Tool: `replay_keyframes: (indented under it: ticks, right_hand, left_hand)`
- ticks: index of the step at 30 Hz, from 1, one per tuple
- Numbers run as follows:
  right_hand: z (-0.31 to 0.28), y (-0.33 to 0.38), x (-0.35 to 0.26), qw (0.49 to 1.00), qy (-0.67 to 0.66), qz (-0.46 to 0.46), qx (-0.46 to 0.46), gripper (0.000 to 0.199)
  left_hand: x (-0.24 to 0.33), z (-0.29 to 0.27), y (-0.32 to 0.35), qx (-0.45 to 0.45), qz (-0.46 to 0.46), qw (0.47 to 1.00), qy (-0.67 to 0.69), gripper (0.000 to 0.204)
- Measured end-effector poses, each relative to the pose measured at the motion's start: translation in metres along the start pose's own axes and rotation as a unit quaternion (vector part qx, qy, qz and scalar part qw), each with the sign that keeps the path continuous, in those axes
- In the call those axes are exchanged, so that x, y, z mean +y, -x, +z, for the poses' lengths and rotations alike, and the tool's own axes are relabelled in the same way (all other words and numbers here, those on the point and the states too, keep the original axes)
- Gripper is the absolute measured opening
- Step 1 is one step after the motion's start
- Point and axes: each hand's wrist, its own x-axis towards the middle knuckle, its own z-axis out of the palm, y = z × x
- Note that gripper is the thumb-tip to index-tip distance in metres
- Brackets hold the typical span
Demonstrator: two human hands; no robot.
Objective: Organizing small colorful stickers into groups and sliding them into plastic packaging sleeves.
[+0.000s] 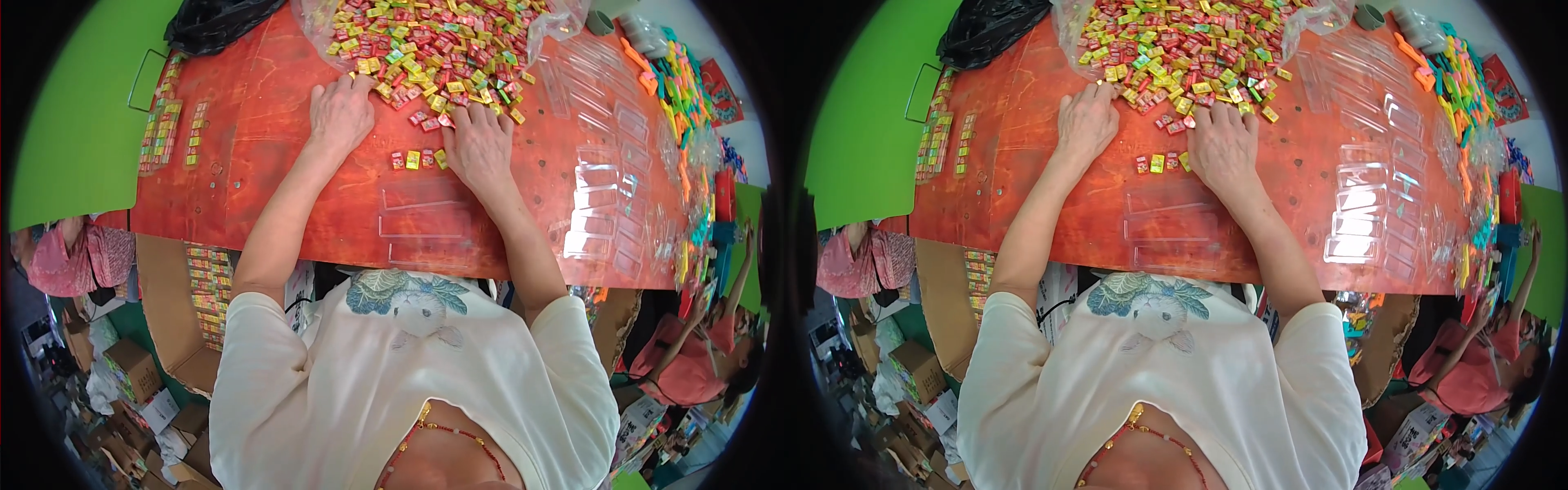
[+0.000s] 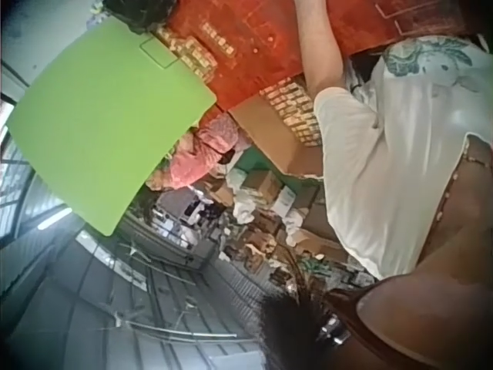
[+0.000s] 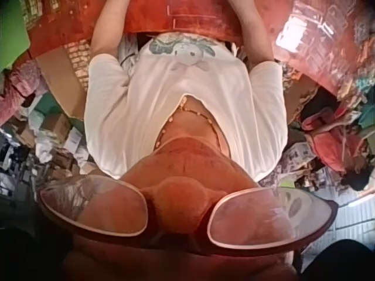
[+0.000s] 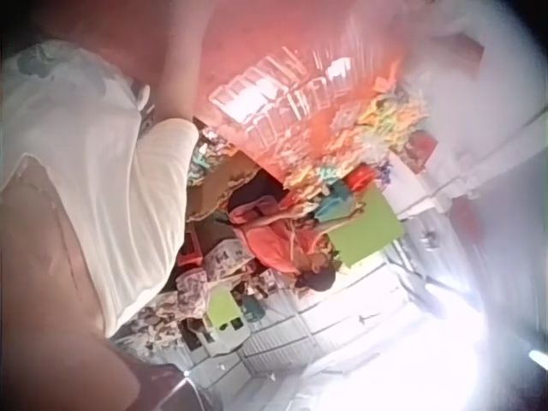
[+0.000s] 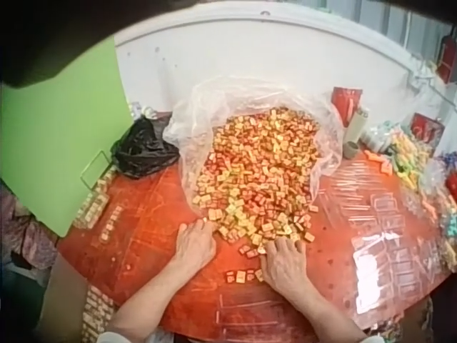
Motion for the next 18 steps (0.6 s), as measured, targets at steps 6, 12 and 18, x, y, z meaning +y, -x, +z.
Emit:
replay_keyframes:
  ticks: [6,12,18]
  right_hand:
    - [-0.011,0.025,0.017,0.999,-0.038,0.027,0.011,0.025]
    - [-0.031,0.043,0.021,0.995,-0.091,0.024,-0.019,0.027]
    - [-0.032,0.038,0.007,0.993,-0.104,-0.047,-0.032,0.032]
  left_hand:
    - [-0.004,-0.028,0.040,-0.078,-0.054,0.985,0.141,0.031]
    - [-0.004,-0.070,0.059,-0.153,-0.051,0.968,0.192,0.045]
    - [0.009,-0.059,0.061,-0.174,0.028,0.982,0.067,0.038]
